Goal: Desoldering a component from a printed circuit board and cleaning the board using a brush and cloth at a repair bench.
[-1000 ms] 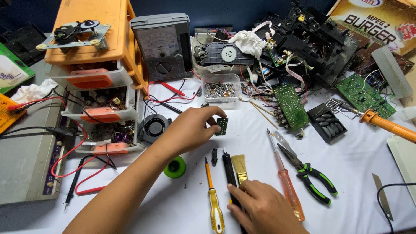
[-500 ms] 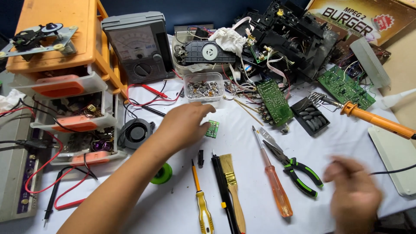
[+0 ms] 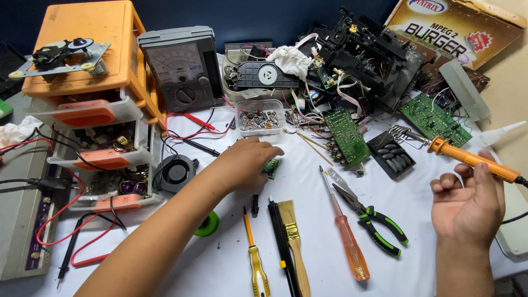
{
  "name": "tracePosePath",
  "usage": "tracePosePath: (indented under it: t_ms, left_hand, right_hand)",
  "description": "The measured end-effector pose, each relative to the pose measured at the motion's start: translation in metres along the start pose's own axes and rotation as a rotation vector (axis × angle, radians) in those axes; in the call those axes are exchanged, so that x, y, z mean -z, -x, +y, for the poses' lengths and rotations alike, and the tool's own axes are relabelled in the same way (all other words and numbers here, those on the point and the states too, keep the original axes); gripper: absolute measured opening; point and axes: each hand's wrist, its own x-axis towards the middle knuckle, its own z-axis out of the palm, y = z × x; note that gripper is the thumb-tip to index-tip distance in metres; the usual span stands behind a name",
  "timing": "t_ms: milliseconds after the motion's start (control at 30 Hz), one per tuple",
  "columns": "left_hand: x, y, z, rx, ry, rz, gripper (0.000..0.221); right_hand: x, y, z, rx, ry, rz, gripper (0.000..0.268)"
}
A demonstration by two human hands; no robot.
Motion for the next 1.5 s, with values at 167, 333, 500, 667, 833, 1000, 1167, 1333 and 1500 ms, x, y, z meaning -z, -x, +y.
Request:
tracePosePath:
  t_ms: [167,333,500,667,833,1000,1167,1333,1500]
  left_hand:
    - [-0.004,0.001,-0.001,0.042,-0.058,0.074,0.051]
    - [-0.003,0.003,-0.003,0.055,-0.069,0.110,0.053]
    - [0.003,0.003,-0.006,0.045,-0.016,-0.036,0.046]
    - [0.002,-0.001,-0.011,0.022,-0.013,-0.030,0.025]
    - [0.004,-0.003,-0.015,0.073,0.005,-0.085,0.025]
    - [0.012,-0.001,-0.011,0.104,0.084,-0.061,0.020]
    - [0.044,0.020,0.019,0.225,0.552,0.171,0.009]
    - [0.053,0.037,0.040,0.397,1.115,0.450,0.011]
    - [0.041,0.060,0.040,0.292,1.365,0.593,0.039]
  right_hand:
    - [0.005,-0.025,0.012,0.090,0.178,-0.063,0.024]
    - [0.020,-0.043,0.025,0.273,0.386,-0.109,0.028]
    - [0.037,-0.050,0.024,0.306,0.383,-0.039,0.025]
    - [0.058,-0.070,0.024,0.272,0.355,0.054,0.034]
    - [0.111,-0.124,0.044,0.233,0.216,0.088,0.026]
    - [0.164,-0.172,0.062,0.343,0.037,0.054,0.016]
    - [0.091,-0.125,0.023,0.404,-0.325,-0.104,0.007]
    - [-0.006,-0.058,-0.012,0.247,-0.472,-0.119,0.005]
    - [-0.066,0.001,-0.009,0.427,-0.251,-0.375,0.029]
